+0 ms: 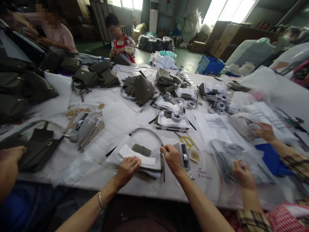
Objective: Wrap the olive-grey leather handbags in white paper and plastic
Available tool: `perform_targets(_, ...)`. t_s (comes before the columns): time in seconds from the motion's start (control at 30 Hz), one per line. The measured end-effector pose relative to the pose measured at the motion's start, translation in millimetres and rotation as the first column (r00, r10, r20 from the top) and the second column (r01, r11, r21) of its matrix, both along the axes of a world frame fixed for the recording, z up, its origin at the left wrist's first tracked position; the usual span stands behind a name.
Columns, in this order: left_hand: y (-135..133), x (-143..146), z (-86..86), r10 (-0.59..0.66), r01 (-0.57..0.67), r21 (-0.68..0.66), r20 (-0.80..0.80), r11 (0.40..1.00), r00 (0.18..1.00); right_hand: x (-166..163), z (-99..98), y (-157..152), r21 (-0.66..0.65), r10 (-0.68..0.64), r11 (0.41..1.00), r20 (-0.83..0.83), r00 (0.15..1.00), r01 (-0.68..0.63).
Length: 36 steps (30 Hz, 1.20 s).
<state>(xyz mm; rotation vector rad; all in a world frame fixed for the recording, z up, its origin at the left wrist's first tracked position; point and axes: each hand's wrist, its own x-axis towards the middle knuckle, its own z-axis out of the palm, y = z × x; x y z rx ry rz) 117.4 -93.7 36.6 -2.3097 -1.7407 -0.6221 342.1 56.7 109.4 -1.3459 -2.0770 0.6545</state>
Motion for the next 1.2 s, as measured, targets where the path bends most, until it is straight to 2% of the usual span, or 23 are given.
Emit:
perform_targets(0.13,-3,1,-5.5,0.033,-0.034,0.008,0.028,0.999,0.999,-75,10.1,39,0.007,0.123,0.992,0.064,0.990,-0.124)
perform_targets(0.27,-3,0,0.5,0.034,-0.033,-0.022,0.062,0.999,0.997,-146,8.9,53,0.026,0.280,0.960,-0.001,0.960,-0.280)
perform_targets(0.33,0,-5,8.0,0.042,-0.037,-0.052,0.095,0.998,0.995,-169,15.4,56,0.071,0.399,0.916,-0.048,0.916,-0.395)
perform_targets(0.4,6,-18,19.3,0.065,-0.054,-0.082,0.146,0.995,0.987,-179,29.5,64,0.134,0.437,0.896,-0.092,0.895,-0.423)
perform_targets(0.43,9,-26,26.4,0.082,-0.065,-0.097,0.177,0.993,0.981,-180,38.1,71,0.167,0.410,0.906,-0.125,0.903,-0.389)
perform_targets(0.5,18,-47,42.9,0.128,-0.098,-0.132,0.239,0.986,0.963,-170,53.4,89,0.205,0.270,0.953,-0.241,0.932,-0.223)
perform_targets(0.6,35,-80,69.9,0.232,-0.187,-0.165,0.316,0.968,0.920,-139,57.1,112,0.108,-0.029,0.990,-0.467,0.884,0.090)
perform_targets(0.67,46,-98,86.6,0.309,-0.265,-0.170,0.339,0.949,0.889,-115,40.8,108,0.010,-0.181,0.977,-0.497,0.849,0.214)
perform_targets(0.73,54,-112,100.8,0.357,-0.318,-0.166,0.340,0.933,0.870,-97,11.5,84,-0.029,-0.212,0.976,-0.365,0.907,0.216)
perform_targets(0.8,60,-122,112.0,0.375,-0.342,-0.154,0.334,0.927,0.865,-91,-23.6,42,-0.044,-0.054,0.998,-0.133,0.990,0.048)
perform_targets(0.83,61,-124,116.5,0.377,-0.348,-0.146,0.330,0.926,0.865,-93,-40.8,18,-0.054,0.087,0.994,-0.050,0.995,-0.090)
perform_targets(0.87,62,-126,120.3,0.380,-0.354,-0.137,0.328,0.925,0.865,-97,-56.8,-7,-0.052,0.270,0.962,0.031,0.962,-0.268)
perform_targets(0.9,62,-127,123.5,0.385,-0.363,-0.127,0.325,0.923,0.864,-103,-71.1,-29,-0.035,0.450,0.893,0.117,0.885,-0.449)
perform_targets(0.97,63,-127,128.0,0.397,-0.384,-0.106,0.318,0.917,0.861,-115,-94.5,-65,-0.012,0.664,0.729,0.255,0.702,-0.685)
perform_targets(1.03,63,-125,129.9,0.407,-0.403,-0.080,0.311,0.912,0.859,-119,-112.1,-85,-0.010,0.732,0.633,0.334,0.594,-0.774)
perform_targets(1.07,63,-123,130.0,0.406,-0.408,-0.064,0.310,0.911,0.860,-117,-119.0,-88,-0.008,0.735,0.621,0.352,0.579,-0.783)
perform_targets(1.13,63,-120,128.7,0.393,-0.404,-0.033,0.315,0.914,0.864,-104,-128.6,-86,0.008,0.716,0.641,0.355,0.601,-0.768)
perform_targets(1.2,64,-116,126.4,0.386,-0.403,-0.013,0.321,0.915,0.865,-83,-131.3,-76,0.040,0.673,0.687,0.339,0.657,-0.725)
